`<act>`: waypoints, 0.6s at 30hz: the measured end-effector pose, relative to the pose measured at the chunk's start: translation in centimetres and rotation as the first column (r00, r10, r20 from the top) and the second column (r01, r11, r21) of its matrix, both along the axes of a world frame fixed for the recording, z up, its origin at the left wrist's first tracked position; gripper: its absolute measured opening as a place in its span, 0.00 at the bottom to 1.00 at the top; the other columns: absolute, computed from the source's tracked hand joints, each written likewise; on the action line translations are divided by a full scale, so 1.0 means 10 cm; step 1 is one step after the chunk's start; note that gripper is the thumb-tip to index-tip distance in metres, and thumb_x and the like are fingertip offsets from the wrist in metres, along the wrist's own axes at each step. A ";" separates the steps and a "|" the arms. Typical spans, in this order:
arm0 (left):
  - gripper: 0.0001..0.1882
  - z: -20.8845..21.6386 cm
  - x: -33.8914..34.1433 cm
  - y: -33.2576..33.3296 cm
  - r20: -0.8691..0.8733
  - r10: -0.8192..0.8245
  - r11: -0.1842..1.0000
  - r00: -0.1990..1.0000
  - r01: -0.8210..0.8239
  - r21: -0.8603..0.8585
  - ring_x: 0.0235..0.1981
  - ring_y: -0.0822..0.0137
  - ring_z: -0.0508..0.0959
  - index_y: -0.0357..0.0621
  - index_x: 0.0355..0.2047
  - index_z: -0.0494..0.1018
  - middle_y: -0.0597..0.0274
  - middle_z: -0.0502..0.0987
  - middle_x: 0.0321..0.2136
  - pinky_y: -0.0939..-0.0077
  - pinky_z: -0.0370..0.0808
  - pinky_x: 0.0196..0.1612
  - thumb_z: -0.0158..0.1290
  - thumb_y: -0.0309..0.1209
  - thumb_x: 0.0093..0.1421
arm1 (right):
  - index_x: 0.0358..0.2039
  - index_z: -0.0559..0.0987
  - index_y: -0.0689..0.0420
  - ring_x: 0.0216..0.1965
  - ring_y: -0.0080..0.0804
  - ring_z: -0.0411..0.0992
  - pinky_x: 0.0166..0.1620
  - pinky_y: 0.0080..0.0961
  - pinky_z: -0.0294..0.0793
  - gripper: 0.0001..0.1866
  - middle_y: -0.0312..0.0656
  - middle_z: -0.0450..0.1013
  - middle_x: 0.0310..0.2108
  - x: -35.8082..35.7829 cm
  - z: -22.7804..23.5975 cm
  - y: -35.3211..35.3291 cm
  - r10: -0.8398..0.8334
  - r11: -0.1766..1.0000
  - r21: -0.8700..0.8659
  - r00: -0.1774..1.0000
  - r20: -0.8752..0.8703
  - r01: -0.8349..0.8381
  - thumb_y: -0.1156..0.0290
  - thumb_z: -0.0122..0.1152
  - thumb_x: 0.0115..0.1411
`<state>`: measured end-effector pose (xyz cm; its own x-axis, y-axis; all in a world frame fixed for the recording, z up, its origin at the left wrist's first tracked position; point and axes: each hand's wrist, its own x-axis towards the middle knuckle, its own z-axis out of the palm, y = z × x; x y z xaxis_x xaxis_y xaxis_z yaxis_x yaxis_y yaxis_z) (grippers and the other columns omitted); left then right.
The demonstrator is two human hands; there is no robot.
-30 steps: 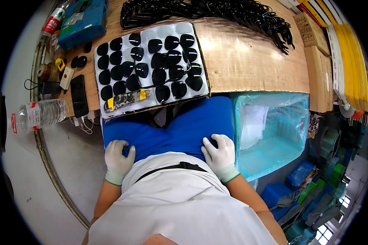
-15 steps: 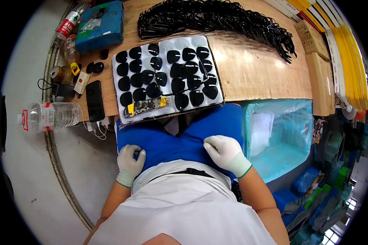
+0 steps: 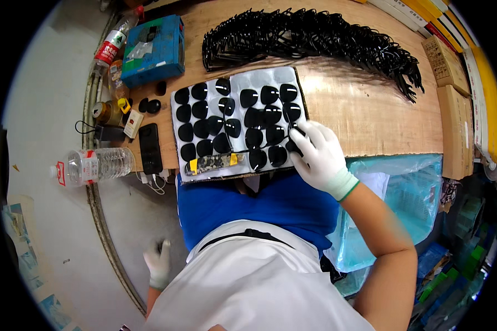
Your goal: The person assembles sunglasses by inserting black lenses into black frames. They pick up a frame, insert a lens into each side, and place the completed pair on the table. The process is repeated for multiple units.
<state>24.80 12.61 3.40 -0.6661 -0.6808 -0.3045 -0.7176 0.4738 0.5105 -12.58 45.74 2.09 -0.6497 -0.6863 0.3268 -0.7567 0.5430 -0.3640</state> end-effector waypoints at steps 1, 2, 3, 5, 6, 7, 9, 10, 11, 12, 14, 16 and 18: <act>0.11 0.12 -0.01 0.07 -0.064 0.022 0.998 0.998 -0.018 0.058 0.23 0.74 0.76 0.31 0.31 0.78 0.58 0.77 0.19 0.72 0.73 0.28 0.60 0.31 0.62 | 0.55 0.74 0.60 0.53 0.57 0.71 0.57 0.48 0.70 0.29 0.53 0.70 0.55 0.02 -0.03 0.09 0.006 1.000 -0.004 1.000 0.001 -0.006 0.73 0.68 0.51; 0.11 0.22 -0.02 0.18 -0.127 0.055 0.992 0.990 -0.040 0.118 0.23 0.75 0.76 0.32 0.31 0.78 0.58 0.77 0.19 0.73 0.73 0.28 0.59 0.31 0.62 | 0.55 0.74 0.61 0.52 0.56 0.71 0.57 0.48 0.70 0.29 0.53 0.70 0.55 0.06 -0.08 0.13 0.021 1.000 -0.009 1.000 0.000 -0.021 0.73 0.69 0.51; 0.11 0.30 -0.03 0.25 -0.181 0.084 0.981 0.980 -0.050 0.187 0.23 0.75 0.75 0.32 0.31 0.78 0.59 0.77 0.19 0.73 0.73 0.28 0.59 0.31 0.62 | 0.55 0.74 0.63 0.50 0.56 0.72 0.54 0.46 0.72 0.29 0.55 0.70 0.54 0.17 -0.15 0.11 -0.046 0.996 -0.078 0.998 0.036 0.048 0.73 0.68 0.51; 0.10 0.33 -0.26 0.25 -0.187 0.005 0.975 0.982 0.036 0.217 0.22 0.74 0.75 0.32 0.32 0.79 0.58 0.77 0.19 0.73 0.73 0.28 0.59 0.30 0.62 | 0.55 0.74 0.65 0.49 0.54 0.73 0.52 0.42 0.75 0.27 0.55 0.71 0.51 0.45 -0.33 -0.06 -0.186 0.937 -0.278 0.976 0.110 0.210 0.76 0.66 0.53; 0.09 0.34 -0.47 0.23 -0.199 -0.032 0.970 0.979 0.079 0.232 0.22 0.73 0.75 0.33 0.32 0.79 0.58 0.77 0.19 0.73 0.73 0.28 0.59 0.29 0.61 | 0.55 0.74 0.65 0.48 0.53 0.73 0.51 0.40 0.75 0.26 0.55 0.71 0.50 0.57 -0.46 -0.15 -0.243 0.887 -0.360 0.955 0.170 0.289 0.77 0.65 0.54; 0.07 0.46 -0.78 0.17 -0.174 -0.241 0.963 0.955 0.257 0.079 0.21 0.69 0.76 0.35 0.32 0.79 0.56 0.78 0.21 0.73 0.74 0.28 0.58 0.28 0.60 | 0.54 0.74 0.66 0.44 0.46 0.74 0.49 0.36 0.75 0.25 0.54 0.71 0.49 0.65 -0.55 -0.27 -0.271 0.848 -0.426 0.949 0.163 0.315 0.80 0.64 0.54; 0.05 0.48 -1.18 0.08 -0.398 -0.280 0.934 0.874 0.344 0.098 0.21 0.67 0.77 0.38 0.30 0.79 0.56 0.78 0.22 0.72 0.74 0.28 0.59 0.27 0.59 | 0.54 0.74 0.66 0.34 0.35 0.69 0.41 0.31 0.74 0.24 0.50 0.70 0.45 0.82 -0.55 -0.46 -0.286 0.779 -0.512 0.932 0.223 0.361 0.82 0.61 0.54; 0.05 0.70 -1.49 0.05 -0.367 -0.386 0.851 0.846 0.481 0.213 0.22 0.65 0.77 0.40 0.28 0.78 0.56 0.78 0.22 0.70 0.74 0.28 0.59 0.28 0.58 | 0.53 0.74 0.66 0.32 0.32 0.67 0.38 0.29 0.72 0.23 0.49 0.70 0.44 0.85 -0.58 -0.49 -0.279 0.743 -0.557 0.928 0.245 0.370 0.83 0.60 0.55; 0.05 0.74 -1.78 0.01 -0.408 -0.636 0.682 0.655 0.725 0.101 0.22 0.60 0.78 0.41 0.29 0.78 0.57 0.77 0.22 0.68 0.75 0.28 0.61 0.29 0.56 | 0.53 0.74 0.66 0.31 0.31 0.66 0.37 0.28 0.72 0.23 0.48 0.70 0.43 0.91 -0.56 -0.48 -0.283 0.772 -0.528 0.935 0.215 0.355 0.82 0.60 0.55; 0.06 0.72 -2.04 -0.01 -0.401 -0.812 0.484 0.423 0.873 -0.060 0.23 0.56 0.78 0.41 0.28 0.78 0.55 0.78 0.23 0.65 0.75 0.29 0.62 0.31 0.54 | 0.54 0.74 0.65 0.31 0.32 0.67 0.38 0.28 0.72 0.23 0.48 0.70 0.42 0.95 -0.53 -0.48 -0.255 0.781 -0.524 0.939 0.230 0.341 0.82 0.61 0.55; 0.08 0.56 -2.45 0.19 -0.328 -0.927 0.302 0.181 0.880 -0.368 0.26 0.55 0.77 0.43 0.29 0.79 0.57 0.76 0.22 0.62 0.74 0.30 0.64 0.33 0.52 | 0.53 0.74 0.64 0.31 0.33 0.68 0.38 0.28 0.72 0.23 0.48 0.71 0.42 1.02 -0.54 -0.43 -0.221 0.793 -0.519 0.944 0.244 0.320 0.81 0.61 0.55; 0.11 0.11 -2.82 0.38 -0.317 -0.925 0.344 0.211 0.819 -0.460 0.32 0.56 0.78 0.45 0.33 0.80 0.58 0.78 0.29 0.61 0.75 0.35 0.64 0.36 0.54 | 0.52 0.75 0.65 0.31 0.34 0.69 0.37 0.28 0.73 0.22 0.49 0.71 0.41 1.00 -0.55 -0.31 -0.222 0.802 -0.507 0.945 0.239 0.317 0.81 0.61 0.56; 0.17 -0.17 -2.99 0.69 -0.396 -0.863 0.477 0.315 0.766 -0.430 0.38 0.54 0.78 0.44 0.40 0.82 0.56 0.79 0.35 0.61 0.76 0.44 0.65 0.39 0.53 | 0.50 0.76 0.64 0.31 0.35 0.70 0.37 0.29 0.73 0.20 0.49 0.72 0.39 0.95 -0.54 -0.12 -0.276 0.810 -0.472 0.936 0.218 0.349 0.81 0.61 0.56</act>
